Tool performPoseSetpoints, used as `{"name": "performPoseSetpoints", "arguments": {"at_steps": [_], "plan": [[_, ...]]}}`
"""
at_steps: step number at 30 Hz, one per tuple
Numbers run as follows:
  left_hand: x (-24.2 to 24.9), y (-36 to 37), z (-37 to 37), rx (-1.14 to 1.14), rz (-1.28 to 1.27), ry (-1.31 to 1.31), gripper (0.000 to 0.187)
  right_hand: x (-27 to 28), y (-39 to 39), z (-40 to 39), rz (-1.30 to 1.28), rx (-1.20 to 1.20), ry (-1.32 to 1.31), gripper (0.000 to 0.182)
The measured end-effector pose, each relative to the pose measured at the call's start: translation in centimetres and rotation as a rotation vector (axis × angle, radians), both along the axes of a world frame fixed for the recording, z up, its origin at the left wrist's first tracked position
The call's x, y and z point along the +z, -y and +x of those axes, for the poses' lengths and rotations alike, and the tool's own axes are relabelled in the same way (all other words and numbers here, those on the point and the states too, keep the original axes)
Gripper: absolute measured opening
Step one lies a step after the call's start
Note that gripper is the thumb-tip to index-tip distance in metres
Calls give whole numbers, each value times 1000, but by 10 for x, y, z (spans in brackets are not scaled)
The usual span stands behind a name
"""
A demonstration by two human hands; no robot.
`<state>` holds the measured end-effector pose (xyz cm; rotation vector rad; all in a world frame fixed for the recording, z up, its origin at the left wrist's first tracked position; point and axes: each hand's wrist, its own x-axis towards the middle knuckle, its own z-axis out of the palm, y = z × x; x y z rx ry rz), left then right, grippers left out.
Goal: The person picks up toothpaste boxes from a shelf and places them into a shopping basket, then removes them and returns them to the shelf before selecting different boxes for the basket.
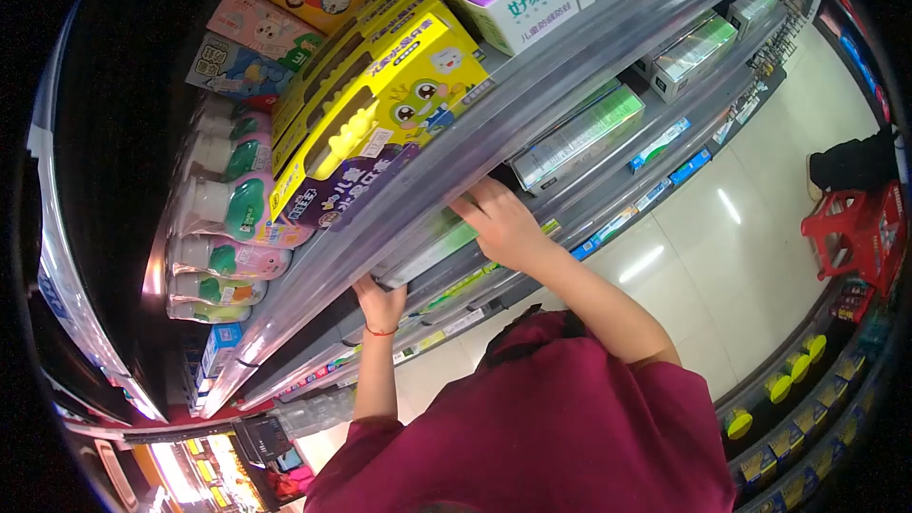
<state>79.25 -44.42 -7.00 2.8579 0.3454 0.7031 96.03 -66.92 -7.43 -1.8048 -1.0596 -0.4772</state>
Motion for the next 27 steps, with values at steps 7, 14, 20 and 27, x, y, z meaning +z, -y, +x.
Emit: {"name": "performPoseSetpoints", "arguments": {"at_steps": [7, 14, 20, 27], "plan": [[8, 4, -9, -440, 277, 364, 90, -34, -2, -17, 341, -39, -51, 61], [4, -5, -5, -308, 147, 211, 71, -17, -6, -20, -27, -62, -250, 74], [9, -8, 12, -122, -74, -124, 58, 10, -5, -2, -182, 127, -345, 79], [7, -15, 11, -233, 53, -69, 55, 12, -18, 20, 106, 351, -645, 55]]}}
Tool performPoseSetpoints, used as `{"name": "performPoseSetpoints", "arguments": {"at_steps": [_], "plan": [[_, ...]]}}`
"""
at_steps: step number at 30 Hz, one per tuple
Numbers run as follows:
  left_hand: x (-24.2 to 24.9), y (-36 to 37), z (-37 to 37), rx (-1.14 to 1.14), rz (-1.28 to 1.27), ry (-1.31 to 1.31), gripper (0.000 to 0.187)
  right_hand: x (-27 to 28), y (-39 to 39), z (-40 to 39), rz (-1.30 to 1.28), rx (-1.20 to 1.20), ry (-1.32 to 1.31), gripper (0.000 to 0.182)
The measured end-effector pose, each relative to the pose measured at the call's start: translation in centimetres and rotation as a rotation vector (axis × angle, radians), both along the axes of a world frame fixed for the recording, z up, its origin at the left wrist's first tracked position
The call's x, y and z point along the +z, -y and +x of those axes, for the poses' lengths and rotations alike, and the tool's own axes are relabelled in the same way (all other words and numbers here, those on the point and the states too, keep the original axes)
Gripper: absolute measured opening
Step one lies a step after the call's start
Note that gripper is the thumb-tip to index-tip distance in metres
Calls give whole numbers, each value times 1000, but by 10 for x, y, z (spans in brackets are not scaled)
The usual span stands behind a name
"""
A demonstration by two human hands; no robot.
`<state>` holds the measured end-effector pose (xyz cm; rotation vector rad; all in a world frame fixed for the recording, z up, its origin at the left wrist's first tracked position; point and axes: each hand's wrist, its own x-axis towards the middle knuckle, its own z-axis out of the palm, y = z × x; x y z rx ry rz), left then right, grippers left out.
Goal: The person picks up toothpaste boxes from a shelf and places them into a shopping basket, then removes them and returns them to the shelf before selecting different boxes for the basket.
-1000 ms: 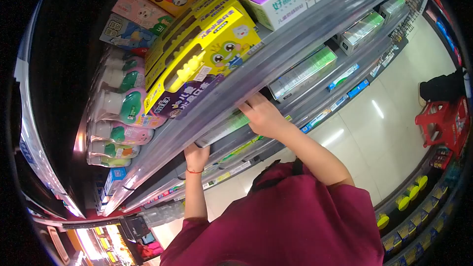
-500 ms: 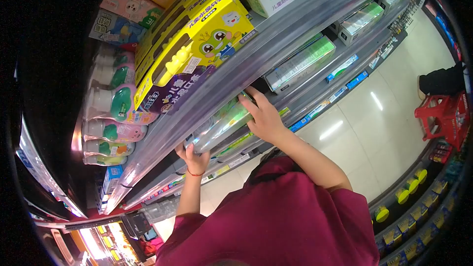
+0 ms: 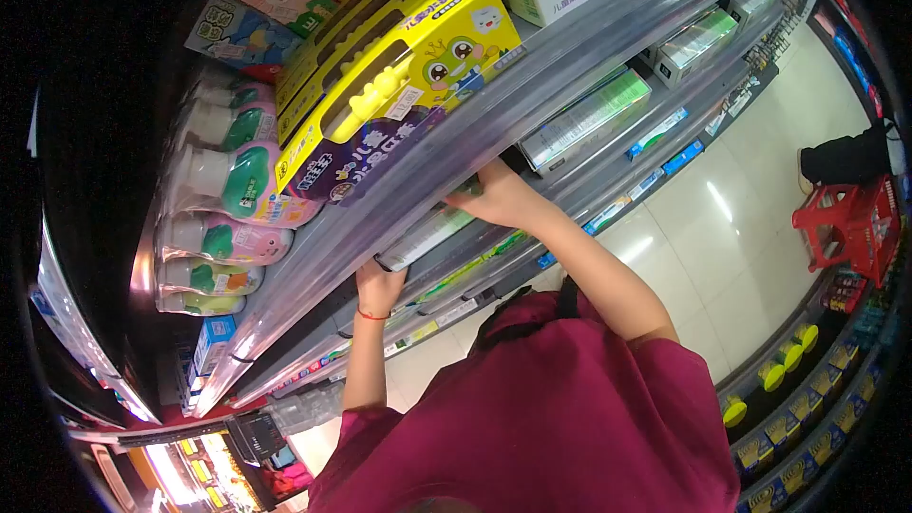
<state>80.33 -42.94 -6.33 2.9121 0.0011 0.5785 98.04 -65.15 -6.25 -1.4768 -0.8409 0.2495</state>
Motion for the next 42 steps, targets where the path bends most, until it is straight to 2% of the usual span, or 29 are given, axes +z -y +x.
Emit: {"name": "performPoseSetpoints", "arguments": {"at_steps": [2, 5, 8, 11, 14, 16, 18, 20, 22, 26, 32, 35, 37, 42], "plan": [[-3, -2, -2, 11, 33, 1, 56, -20, -16, 2, 46, -91, -128, 46], [-7, -14, -3, -48, 129, -105, 59, -30, -31, 1, 66, -251, -7, 39], [0, -17, 2, -111, 109, -200, 65, -23, -36, -1, 155, -326, 39, 36], [64, 28, 17, 125, -249, -552, 68, -27, -34, 1, 37, -261, 28, 37], [38, 7, 4, 160, -581, -462, 71, -17, -30, -3, -56, -243, -16, 40], [32, 9, 8, 121, -546, -335, 50, -21, -32, -2, -25, -270, 11, 44], [33, 10, 12, 137, -633, -354, 51, -24, -33, -2, -11, -303, 63, 48], [42, 8, 16, 211, -839, -524, 77, -26, -34, -2, -14, -346, 134, 53], [43, 2, 18, 230, -823, -579, 80, -20, -31, -4, 42, -320, 60, 55], [31, 2, 13, 277, -799, -437, 91, -6, -22, -9, 100, -249, -91, 54], [23, 10, 9, 349, -540, -312, 110, 0, -13, -16, -47, -159, -207, 54], [16, 6, 17, 283, -560, -232, 106, -16, -16, -16, -38, -183, -219, 54], [10, 2, 24, 227, -536, -172, 97, -9, -13, -13, -54, -180, -223, 54], [9, -2, 35, 26, -149, -59, 60, -3, -10, -3, -50, -185, -241, 54]]}}
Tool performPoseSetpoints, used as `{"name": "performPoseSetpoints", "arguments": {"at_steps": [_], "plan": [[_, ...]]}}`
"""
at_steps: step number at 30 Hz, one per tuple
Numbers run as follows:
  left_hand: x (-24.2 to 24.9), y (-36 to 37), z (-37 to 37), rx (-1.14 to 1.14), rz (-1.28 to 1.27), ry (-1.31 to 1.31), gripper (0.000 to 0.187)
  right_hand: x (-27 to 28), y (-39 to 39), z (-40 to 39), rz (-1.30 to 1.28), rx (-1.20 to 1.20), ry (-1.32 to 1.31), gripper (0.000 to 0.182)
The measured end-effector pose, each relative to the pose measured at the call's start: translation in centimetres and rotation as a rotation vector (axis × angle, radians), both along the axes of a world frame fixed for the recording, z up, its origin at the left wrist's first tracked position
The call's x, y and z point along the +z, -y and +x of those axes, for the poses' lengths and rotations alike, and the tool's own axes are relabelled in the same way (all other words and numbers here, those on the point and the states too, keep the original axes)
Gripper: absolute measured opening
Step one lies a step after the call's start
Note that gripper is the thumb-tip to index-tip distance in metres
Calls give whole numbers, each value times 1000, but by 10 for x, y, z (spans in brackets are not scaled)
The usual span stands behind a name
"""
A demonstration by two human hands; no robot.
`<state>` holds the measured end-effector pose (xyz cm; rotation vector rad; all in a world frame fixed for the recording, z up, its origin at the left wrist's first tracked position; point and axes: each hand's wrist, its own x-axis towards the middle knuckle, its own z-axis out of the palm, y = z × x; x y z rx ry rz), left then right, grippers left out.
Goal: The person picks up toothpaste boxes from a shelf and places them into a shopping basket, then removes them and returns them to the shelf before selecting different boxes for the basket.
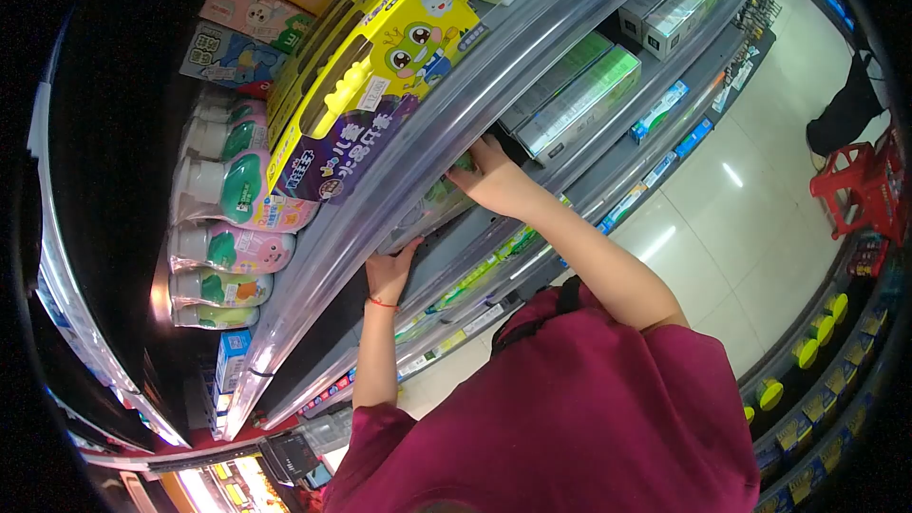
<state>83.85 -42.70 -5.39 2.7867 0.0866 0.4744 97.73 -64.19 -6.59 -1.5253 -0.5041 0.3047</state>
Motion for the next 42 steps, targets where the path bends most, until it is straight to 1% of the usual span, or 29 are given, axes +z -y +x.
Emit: {"name": "performPoseSetpoints", "arguments": {"at_steps": [3, 6, 8, 9, 11, 13, 15, 16, 17, 18, 21, 23, 26, 29, 30, 33, 34, 37, 38, 42], "plan": [[4, -2, 1, -75, -4, 53, 48, 0, 0, 0, 29, -27, 7, 52], [-7, -17, 0, -169, 321, 171, 45, 4, 2, 3, 14, 10, 11, 51], [-25, -29, -3, -136, 295, 115, 49, 12, 6, 5, -5, 74, -32, 51], [-30, -32, -4, -122, 281, 88, 52, 10, 5, 3, 51, 40, -21, 52], [6, -7, -9, -61, 83, -122, 65, 4, 1, -3, 163, -31, 2, 52], [31, 6, -17, -67, -33, -266, 78, 2, 6, -6, 175, -3, 97, 52], [40, 3, -30, -133, -69, -340, 90, 3, 15, -6, 163, 35, 203, 52], [39, 0, -36, -137, -137, -341, 91, 5, 21, -6, 147, 58, 259, 51], [42, 2, -34, -66, -211, -390, 90, 8, 25, -6, 131, 80, 314, 51], [47, 7, -29, 5, -284, -440, 90, 9, 26, -6, 138, 101, 319, 50], [53, 14, -21, 119, -433, -546, 90, 13, 30, -6, 142, 176, 303, 46], [46, 18, -19, 101, -406, -484, 92, 20, 38, -5, 122, 233, 268, 43], [32, 29, -14, 78, -304, -384, 95, 25, 47, -14, -56, 120, 432, 42], [18, 35, -9, 25, -191, -337, 97, 33, 50, -48, -367, -195, 639, 47], [19, 39, -6, 9, -179, -327, 97, 42, 55, -58, -399, -183, 674, 49], [27, 45, 2, 19, -187, -372, 95, 41, 72, -84, -145, -21, 537, 46], [28, 46, 3, 35, -199, -405, 94, 37, 80, -87, -100, 38, 485, 43], [26, 48, 8, -34, -207, -371, 92, 13, 105, -95, -211, -6, 443, 38], [25, 50, 10, -41, -194, -349, 92, 7, 113, -96, -235, -56, 456, 36], [15, 55, 11, -48, -155, -262, 91, -11, 140, -110, -368, -98, 343, 32]]}}
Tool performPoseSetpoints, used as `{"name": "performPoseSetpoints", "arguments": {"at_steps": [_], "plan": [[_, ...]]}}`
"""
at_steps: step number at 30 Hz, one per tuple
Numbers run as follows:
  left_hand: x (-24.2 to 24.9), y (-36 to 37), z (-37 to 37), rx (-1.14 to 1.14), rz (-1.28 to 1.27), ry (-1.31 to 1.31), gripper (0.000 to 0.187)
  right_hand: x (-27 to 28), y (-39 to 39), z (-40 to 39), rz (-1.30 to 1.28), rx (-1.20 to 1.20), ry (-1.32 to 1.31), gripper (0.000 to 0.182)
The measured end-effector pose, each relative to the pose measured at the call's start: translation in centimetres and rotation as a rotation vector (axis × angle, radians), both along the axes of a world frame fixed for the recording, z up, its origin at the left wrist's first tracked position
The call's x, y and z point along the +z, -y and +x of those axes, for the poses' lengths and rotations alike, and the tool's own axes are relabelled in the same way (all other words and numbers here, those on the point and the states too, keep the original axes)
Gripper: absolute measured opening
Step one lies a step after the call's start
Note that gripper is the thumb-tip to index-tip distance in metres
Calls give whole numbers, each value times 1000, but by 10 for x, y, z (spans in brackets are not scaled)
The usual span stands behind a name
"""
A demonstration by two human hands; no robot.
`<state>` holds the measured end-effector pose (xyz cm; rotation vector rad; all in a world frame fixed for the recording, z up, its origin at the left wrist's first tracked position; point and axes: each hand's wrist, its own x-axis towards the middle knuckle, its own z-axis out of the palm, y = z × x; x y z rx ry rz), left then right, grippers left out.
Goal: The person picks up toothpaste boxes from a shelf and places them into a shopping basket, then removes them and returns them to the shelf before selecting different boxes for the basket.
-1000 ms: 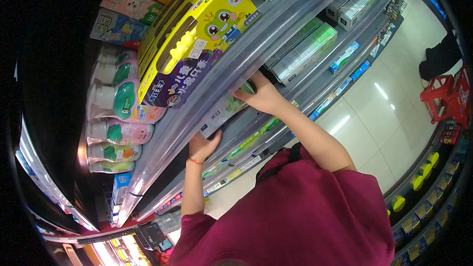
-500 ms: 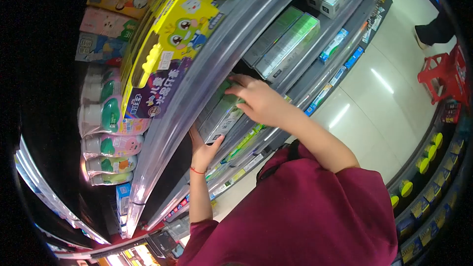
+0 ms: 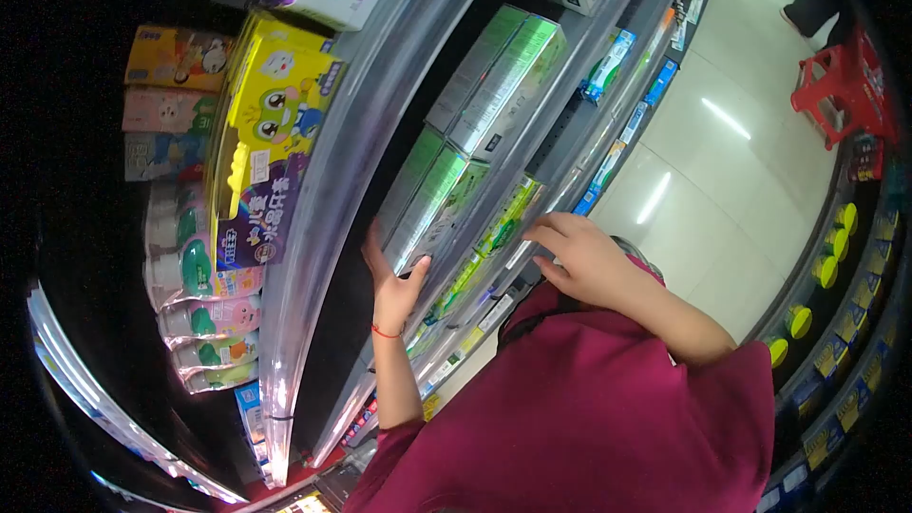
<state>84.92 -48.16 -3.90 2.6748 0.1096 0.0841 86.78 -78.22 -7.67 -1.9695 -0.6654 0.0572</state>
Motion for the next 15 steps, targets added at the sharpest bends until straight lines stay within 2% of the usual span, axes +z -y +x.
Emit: {"name": "performPoseSetpoints", "arguments": {"at_steps": [3, 10, 15], "plan": [[0, 3, 0, 4, 32, 18, 90, -6, 5, -6, -36, -46, 41, 33], [2, -5, -11, 32, 38, 2, 90, -12, -7, -8, -118, 46, 24, 32], [1, -19, -13, -55, 18, -25, 90, -24, -14, -9, -203, 126, 2, 31]]}}
